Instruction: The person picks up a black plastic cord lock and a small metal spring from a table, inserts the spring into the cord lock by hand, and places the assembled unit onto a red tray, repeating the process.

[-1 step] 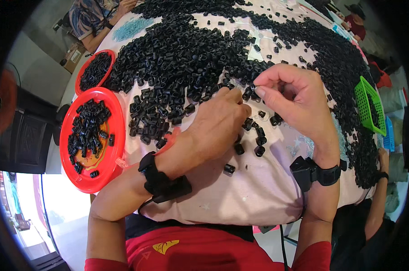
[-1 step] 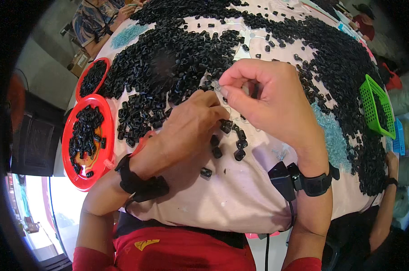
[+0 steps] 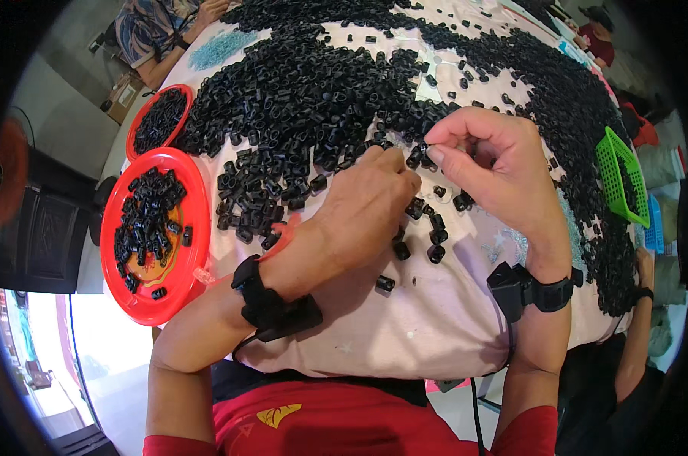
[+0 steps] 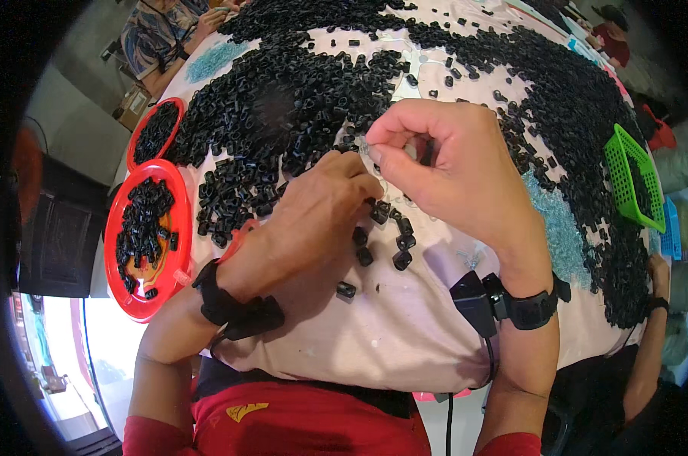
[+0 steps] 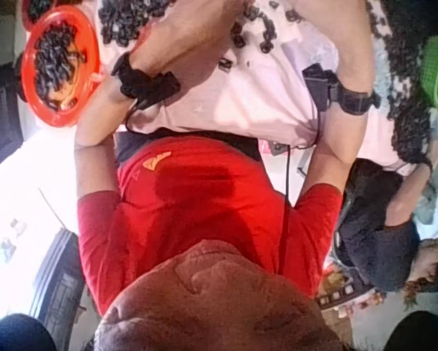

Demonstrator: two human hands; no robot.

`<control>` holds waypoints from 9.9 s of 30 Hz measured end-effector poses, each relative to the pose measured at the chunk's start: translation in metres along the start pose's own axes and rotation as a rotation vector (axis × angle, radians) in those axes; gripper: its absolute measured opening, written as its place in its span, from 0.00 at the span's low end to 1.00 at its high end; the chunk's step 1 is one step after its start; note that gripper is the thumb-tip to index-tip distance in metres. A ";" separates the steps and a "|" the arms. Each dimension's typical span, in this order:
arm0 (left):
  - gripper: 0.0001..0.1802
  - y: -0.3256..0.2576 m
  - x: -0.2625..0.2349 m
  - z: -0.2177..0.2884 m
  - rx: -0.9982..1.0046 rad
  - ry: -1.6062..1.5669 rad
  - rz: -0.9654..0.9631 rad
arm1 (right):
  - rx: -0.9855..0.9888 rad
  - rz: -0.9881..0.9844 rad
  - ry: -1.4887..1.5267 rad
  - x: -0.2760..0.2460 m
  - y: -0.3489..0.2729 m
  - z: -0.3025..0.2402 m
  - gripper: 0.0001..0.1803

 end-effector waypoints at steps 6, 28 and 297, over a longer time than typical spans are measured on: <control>0.12 -0.004 -0.011 -0.031 -0.229 -0.575 0.004 | -0.045 -0.016 -0.060 0.000 0.004 -0.001 0.06; 0.13 -0.051 0.016 -0.053 -0.652 -2.009 -0.500 | -0.263 -0.119 -0.142 0.050 0.006 -0.040 0.12; 0.12 -0.002 0.002 -0.028 -0.339 -0.823 -0.184 | 0.003 -0.133 -0.133 -0.005 0.000 -0.004 0.06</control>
Point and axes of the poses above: each hand's wrist, its own y-axis towards the middle knuckle, its own x-axis out of the palm, z = x × y, the point moved 9 cm from there along y, towards the middle knuckle, and after that the axes turned 15 degrees about -x, right-handed, at the moved point
